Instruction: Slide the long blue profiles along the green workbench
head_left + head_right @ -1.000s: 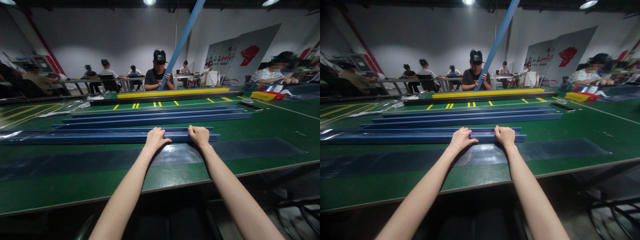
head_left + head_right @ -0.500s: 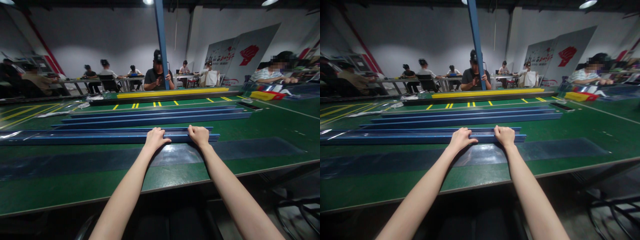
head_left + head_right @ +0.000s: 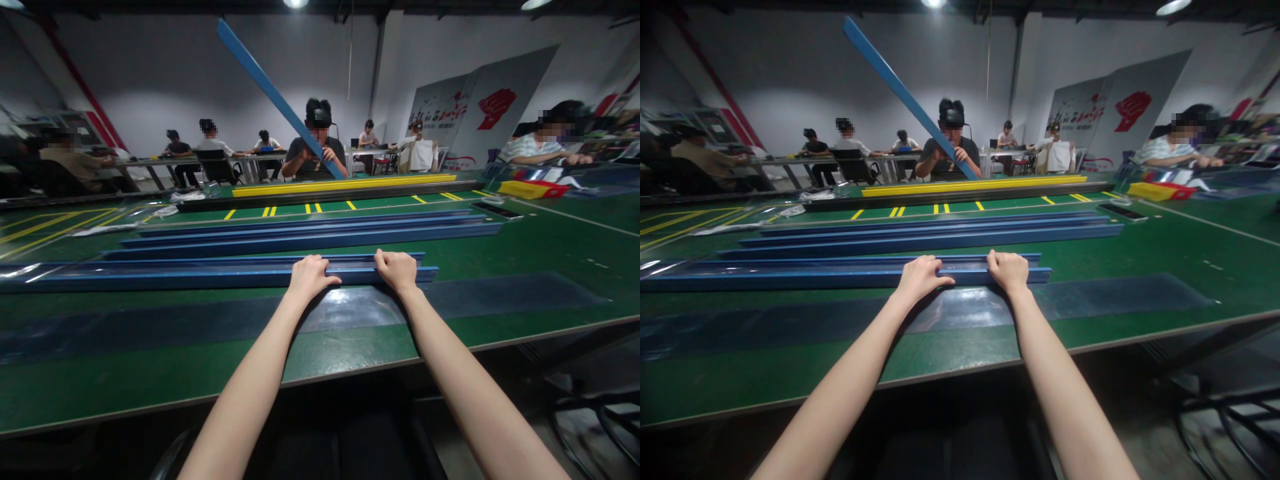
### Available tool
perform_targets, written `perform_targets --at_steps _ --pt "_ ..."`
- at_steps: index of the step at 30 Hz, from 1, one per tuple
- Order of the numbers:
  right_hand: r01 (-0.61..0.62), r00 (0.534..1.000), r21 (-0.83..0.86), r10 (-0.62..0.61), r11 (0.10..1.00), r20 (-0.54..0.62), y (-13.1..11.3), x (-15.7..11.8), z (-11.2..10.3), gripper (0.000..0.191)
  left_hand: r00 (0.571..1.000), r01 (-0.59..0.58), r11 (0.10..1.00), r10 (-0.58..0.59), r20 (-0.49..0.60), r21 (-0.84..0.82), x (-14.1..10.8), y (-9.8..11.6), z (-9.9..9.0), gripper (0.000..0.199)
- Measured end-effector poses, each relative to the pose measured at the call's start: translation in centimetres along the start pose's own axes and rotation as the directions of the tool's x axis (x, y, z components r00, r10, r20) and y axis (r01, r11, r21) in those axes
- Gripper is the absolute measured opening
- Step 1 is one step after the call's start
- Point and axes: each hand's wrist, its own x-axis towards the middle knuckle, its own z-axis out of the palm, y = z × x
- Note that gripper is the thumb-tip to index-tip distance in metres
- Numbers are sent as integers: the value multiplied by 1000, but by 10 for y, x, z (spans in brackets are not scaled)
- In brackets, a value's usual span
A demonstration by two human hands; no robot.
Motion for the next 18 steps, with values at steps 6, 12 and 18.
perform_targets --at_steps 6,12,18 --pt "-1 1000 -2 1 1000 2 0 0 -1 47 1000 -6 1000 6 -6 8 0 -1 1 40" --pt "38 999 3 -38 999 -17 1 -1 1 47 1000 -12 1000 12 -23 7 0 -1 2 40" --pt "79 993 11 -77 997 -91 0 -2 3 46 999 -22 1000 22 -27 3 -1 0 2 38"
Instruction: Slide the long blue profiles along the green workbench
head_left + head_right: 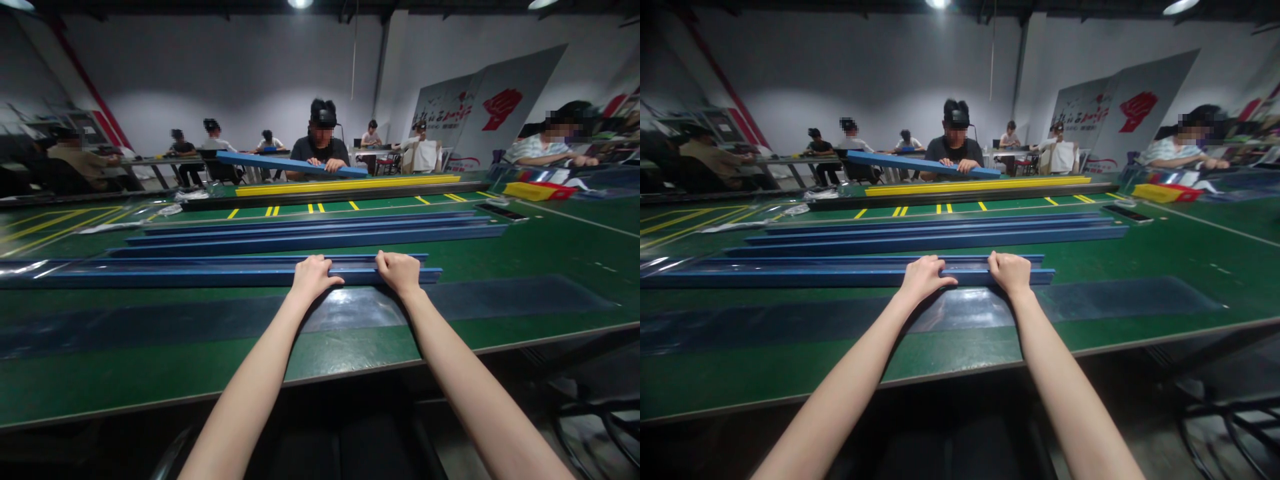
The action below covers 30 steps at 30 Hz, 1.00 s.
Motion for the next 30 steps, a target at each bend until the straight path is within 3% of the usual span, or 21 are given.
perform_targets --at_steps 3,8,11,19,30 --pt "94 993 25 -92 995 -71 -6 -1 1 45 1000 4 1000 -4 3 14 0 1 -1 38" --pt "285 943 42 -272 958 -193 -25 -4 0 42 1000 3 1000 -3 -10 26 -1 2 -1 38" --pt "328 933 61 -314 943 -175 -35 -6 1 41 1000 0 1000 0 -15 25 -1 2 -1 38" --pt "134 990 80 -136 988 21 -41 -2 5 48 998 -31 998 34 -57 53 -2 1 1 36" --pt "123 992 45 -122 991 -36 -41 1 7 51 995 -95 995 95 -8 23 -2 1 3 31"
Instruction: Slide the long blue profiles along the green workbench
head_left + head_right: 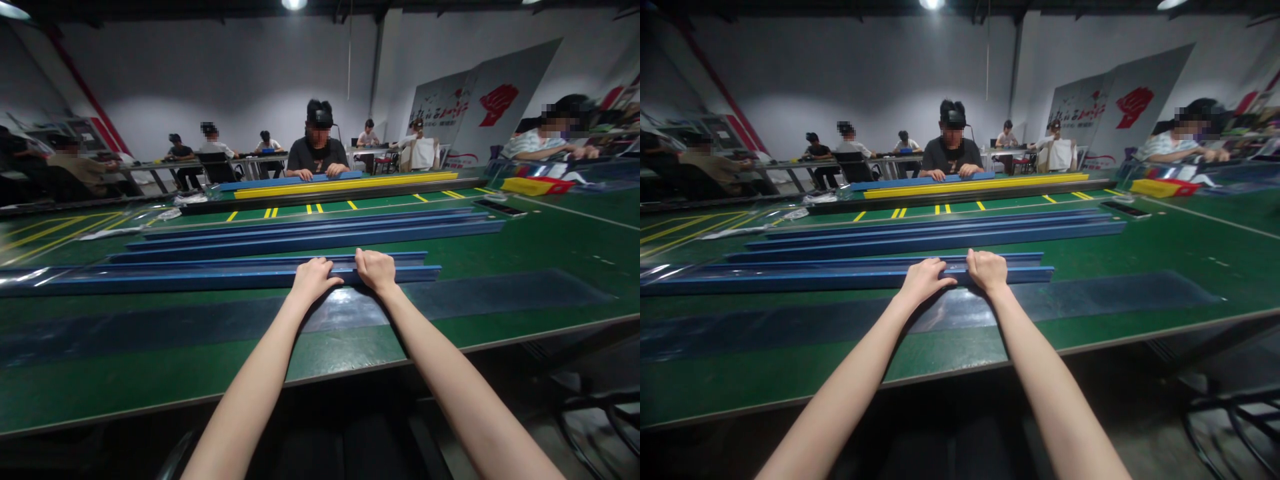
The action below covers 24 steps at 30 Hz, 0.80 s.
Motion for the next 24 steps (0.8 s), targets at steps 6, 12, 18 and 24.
perform_targets --at_steps 6,12,18,24 --pt "-58 998 -27 58 998 6 14 1 0 51 998 -59 998 58 -14 -11 0 1 1 32" --pt "-176 984 -85 178 981 19 43 1 -1 51 999 -45 999 44 -28 -23 0 -1 -1 31" --pt "-270 963 -103 269 957 -28 59 0 0 51 999 -30 1000 30 21 5 0 -3 -2 31" --pt "-279 956 -76 270 957 -113 64 -1 6 50 999 -11 1000 10 45 17 0 -2 -5 30"
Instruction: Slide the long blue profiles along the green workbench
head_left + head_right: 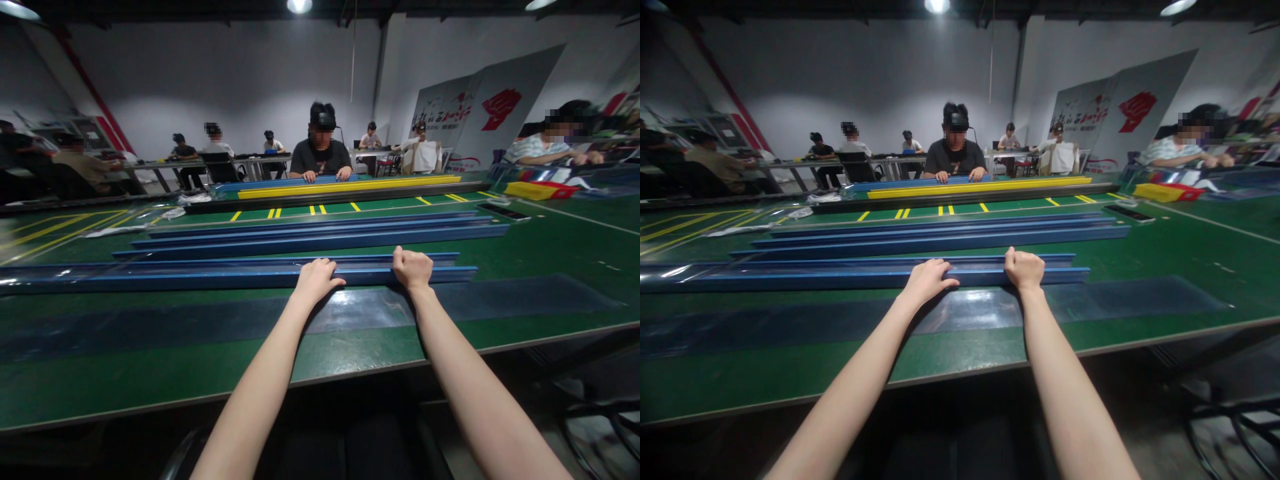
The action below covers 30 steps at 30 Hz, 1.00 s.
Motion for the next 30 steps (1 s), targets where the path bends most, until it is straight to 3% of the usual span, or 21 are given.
perform_targets --at_steps 4,10,16,21,30 --pt "66 996 17 -65 998 -67 1 -1 2 48 1000 15 1000 -15 6 -3 0 1 -1 31" --pt "245 968 47 -241 968 -74 -7 -5 -4 48 1000 11 1000 -11 6 4 0 1 2 32" --pt "478 878 106 -477 872 -35 -34 -13 -11 46 1000 7 1000 -7 -5 7 0 2 3 33" --pt "387 921 111 -390 915 5 -38 -12 -7 48 1000 19 1000 -19 5 0 0 2 3 32" --pt "366 930 129 -365 921 -33 -33 -8 -3 48 999 30 999 -30 -12 -18 0 2 4 34"
